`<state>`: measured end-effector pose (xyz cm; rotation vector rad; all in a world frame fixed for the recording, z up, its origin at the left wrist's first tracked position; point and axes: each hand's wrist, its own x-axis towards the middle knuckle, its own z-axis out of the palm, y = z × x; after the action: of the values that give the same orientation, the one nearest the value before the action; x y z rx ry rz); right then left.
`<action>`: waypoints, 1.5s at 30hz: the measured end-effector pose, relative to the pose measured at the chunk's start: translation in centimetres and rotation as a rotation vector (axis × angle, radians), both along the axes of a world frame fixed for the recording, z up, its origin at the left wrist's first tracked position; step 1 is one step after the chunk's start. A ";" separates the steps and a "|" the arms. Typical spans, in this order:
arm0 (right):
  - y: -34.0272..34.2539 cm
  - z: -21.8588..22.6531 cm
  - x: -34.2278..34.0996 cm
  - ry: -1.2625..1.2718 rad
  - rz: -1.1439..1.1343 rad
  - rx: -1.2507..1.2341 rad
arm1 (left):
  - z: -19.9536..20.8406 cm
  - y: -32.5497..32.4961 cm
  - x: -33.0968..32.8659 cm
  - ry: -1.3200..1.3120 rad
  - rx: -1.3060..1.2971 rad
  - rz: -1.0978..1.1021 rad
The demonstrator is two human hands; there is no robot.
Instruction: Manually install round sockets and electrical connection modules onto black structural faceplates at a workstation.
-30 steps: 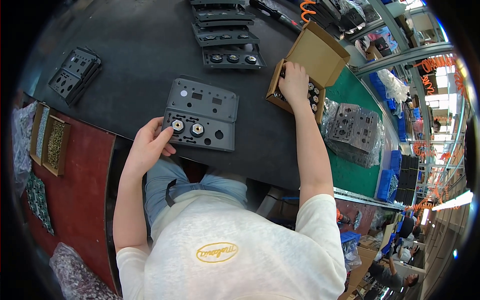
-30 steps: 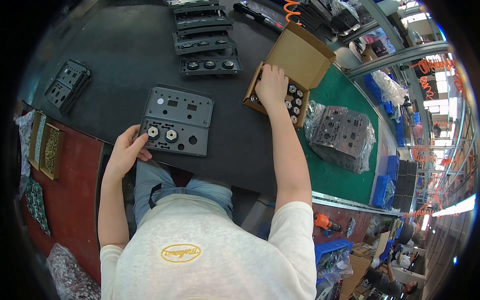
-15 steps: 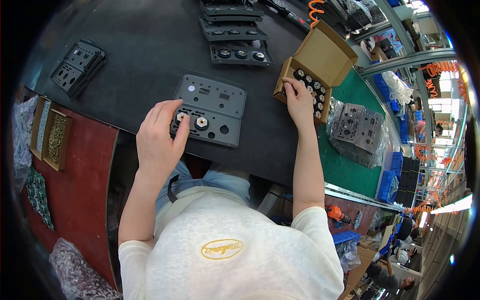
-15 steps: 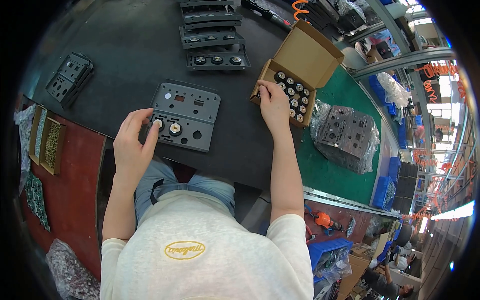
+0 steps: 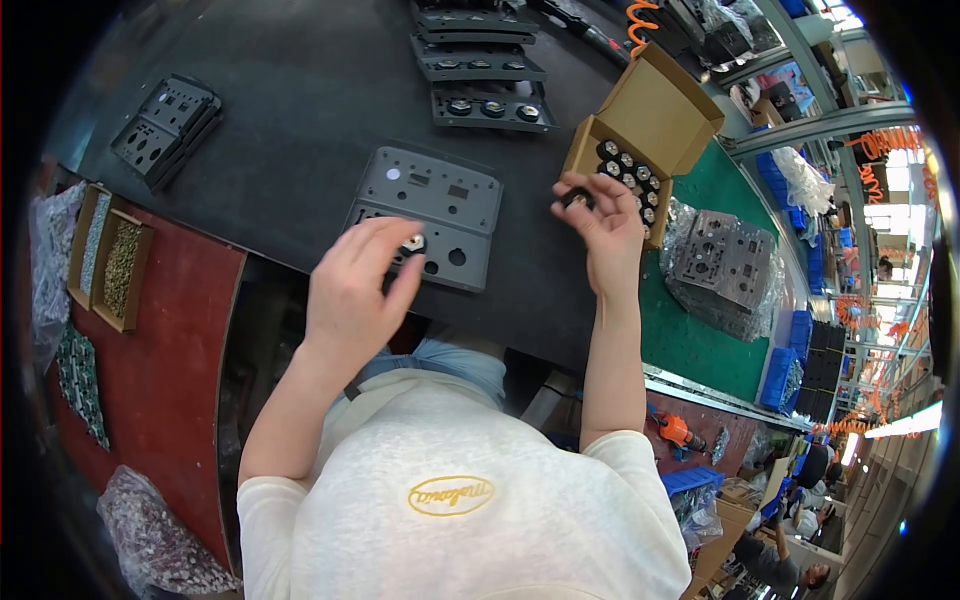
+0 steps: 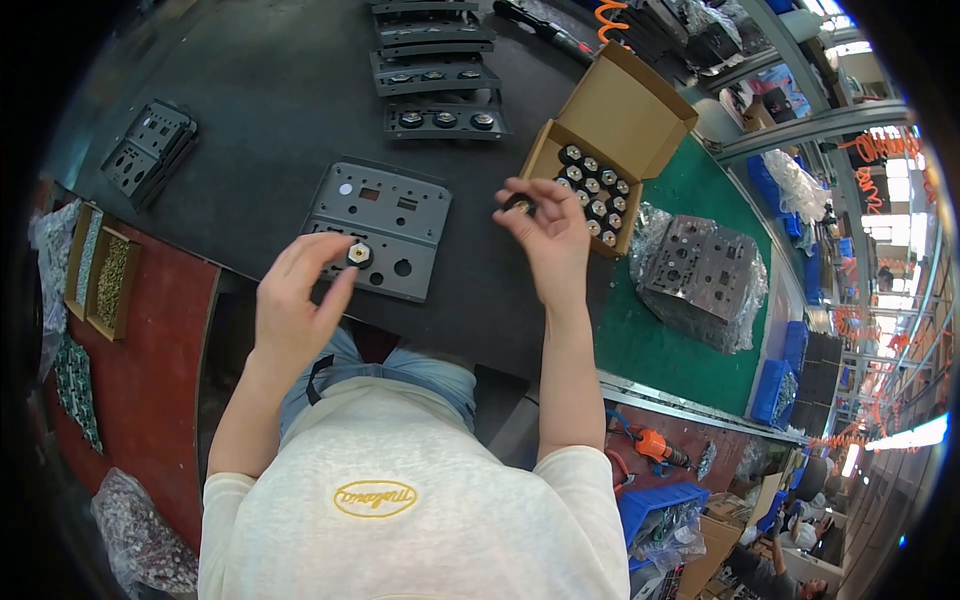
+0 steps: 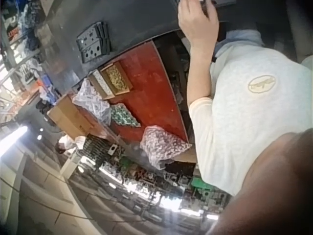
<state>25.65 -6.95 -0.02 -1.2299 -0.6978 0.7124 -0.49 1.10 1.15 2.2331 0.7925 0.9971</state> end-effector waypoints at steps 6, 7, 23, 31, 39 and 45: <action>-0.7 0.3 -6.5 -0.037 0.457 -0.090 | -0.3 -1.0 2.2 -0.132 0.116 -0.189; -0.7 0.2 -6.7 -0.070 0.504 -0.070 | -0.4 -1.1 2.4 -0.119 0.136 -0.184; -0.7 -1.5 -8.2 0.678 0.545 0.016 | -1.8 -1.2 1.1 -0.149 0.261 -0.084; -0.5 -1.3 -10.6 0.482 0.414 0.067 | -0.6 -1.6 1.3 -0.208 -0.078 -0.049; -0.3 -0.8 -10.7 0.531 0.422 -0.130 | -1.3 -1.1 1.2 -0.329 -0.187 -0.017; 0.1 -0.6 -10.7 0.444 0.385 -0.153 | -2.1 -0.7 1.0 -0.270 -0.208 -0.037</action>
<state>15.00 -6.81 -0.67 -1.0301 -0.5165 1.3320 0.56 0.38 -0.99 1.8825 0.6974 1.1155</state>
